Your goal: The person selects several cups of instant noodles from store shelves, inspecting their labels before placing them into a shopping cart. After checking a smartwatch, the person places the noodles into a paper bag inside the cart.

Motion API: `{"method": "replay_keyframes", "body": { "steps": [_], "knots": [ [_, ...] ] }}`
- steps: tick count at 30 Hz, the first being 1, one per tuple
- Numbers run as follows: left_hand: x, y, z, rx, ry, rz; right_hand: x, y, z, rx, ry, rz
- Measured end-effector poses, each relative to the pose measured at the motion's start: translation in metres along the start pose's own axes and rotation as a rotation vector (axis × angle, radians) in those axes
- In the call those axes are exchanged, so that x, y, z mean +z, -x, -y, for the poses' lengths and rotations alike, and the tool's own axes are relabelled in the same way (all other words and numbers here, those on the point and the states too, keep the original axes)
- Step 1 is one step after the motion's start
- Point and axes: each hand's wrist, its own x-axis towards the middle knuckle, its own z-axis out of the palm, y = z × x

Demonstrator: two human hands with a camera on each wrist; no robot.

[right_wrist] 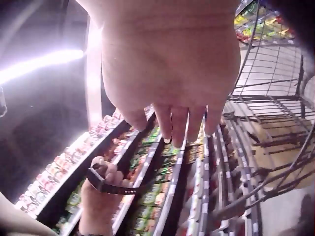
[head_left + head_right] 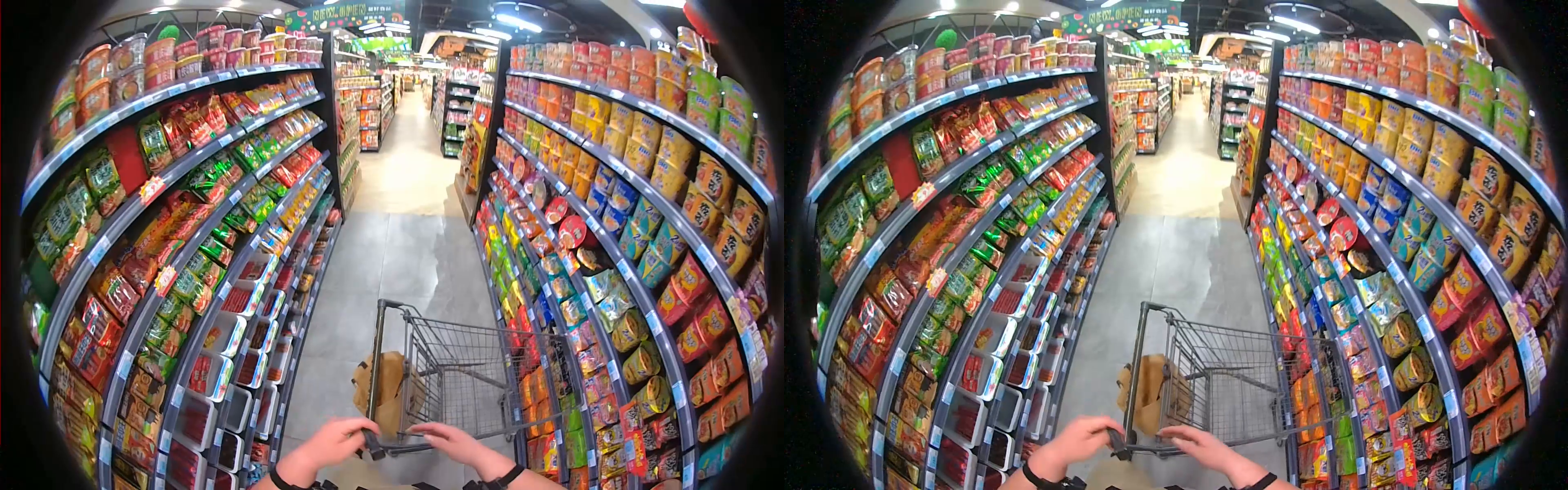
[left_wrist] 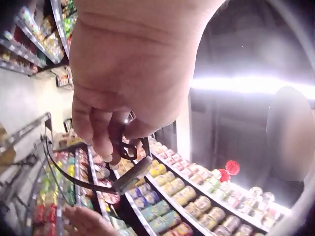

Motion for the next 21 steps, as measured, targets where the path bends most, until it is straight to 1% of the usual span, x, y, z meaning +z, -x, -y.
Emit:
{"method": "replay_keyframes", "body": {
  "steps": [1, 2, 4, 6, 8, 9, 10, 12, 13, 14, 15, 16, 17, 18, 19, 20, 21],
  "knots": [
    [0.016, 0.002, -0.011, 0.078, -0.046, 0.092, 0.002, 0.013, 0.01, -0.051, -0.099, 0.109],
    [0.031, 0.002, -0.016, 0.091, -0.047, 0.095, -0.001, 0.027, 0.01, -0.058, -0.09, 0.102],
    [0.063, 0.001, -0.029, 0.231, -0.116, 0.111, -0.005, 0.057, 0.005, -0.036, -0.233, 0.405],
    [0.095, 0.004, -0.052, 0.212, -0.122, 0.117, -0.004, 0.099, 0.005, -0.006, -0.262, 0.4],
    [0.124, 0.004, -0.07, 0.126, -0.197, 0.163, 0.0, 0.14, 0.013, 0.077, -0.536, 0.317],
    [0.138, 0.002, -0.075, 0.167, -0.22, 0.198, 0.003, 0.161, 0.023, 0.079, -0.641, 0.246],
    [0.152, 0.0, -0.082, 0.183, -0.221, 0.228, 0.002, 0.18, 0.03, 0.066, -0.644, 0.215],
    [0.176, -0.002, -0.094, 0.217, -0.249, 0.333, -0.002, 0.213, 0.039, 0.033, -0.556, 0.068],
    [0.188, -0.004, -0.098, 0.249, -0.241, 0.374, -0.009, 0.228, 0.029, 0.026, -0.563, 0.044],
    [0.198, -0.003, -0.107, 0.253, -0.244, 0.4, -0.019, 0.245, 0.015, 0.045, -0.477, -0.093],
    [0.206, -0.003, -0.117, 0.312, -0.239, 0.444, -0.023, 0.259, 0.001, 0.065, -0.391, -0.23],
    [0.214, -0.003, -0.127, 0.373, -0.234, 0.489, -0.021, 0.27, 0.009, 0.058, -0.402, -0.255],
    [0.223, -0.001, -0.133, 0.381, -0.238, 0.517, -0.019, 0.281, 0.025, -0.032, -0.215, -0.405],
    [0.231, -0.001, -0.139, 0.395, -0.201, 0.597, -0.017, 0.291, 0.036, -0.116, -0.022, -0.555],
    [0.239, -0.001, -0.146, 0.411, -0.163, 0.679, -0.014, 0.299, 0.04, -0.16, -0.041, -0.57],
    [0.249, -0.001, -0.153, 0.423, -0.164, 0.71, -0.01, 0.309, 0.034, -0.162, -0.043, -0.603],
    [0.258, -0.001, -0.16, 0.519, -0.144, 0.741, -0.004, 0.318, 0.02, -0.091, -0.137, -0.575]
  ]
}}
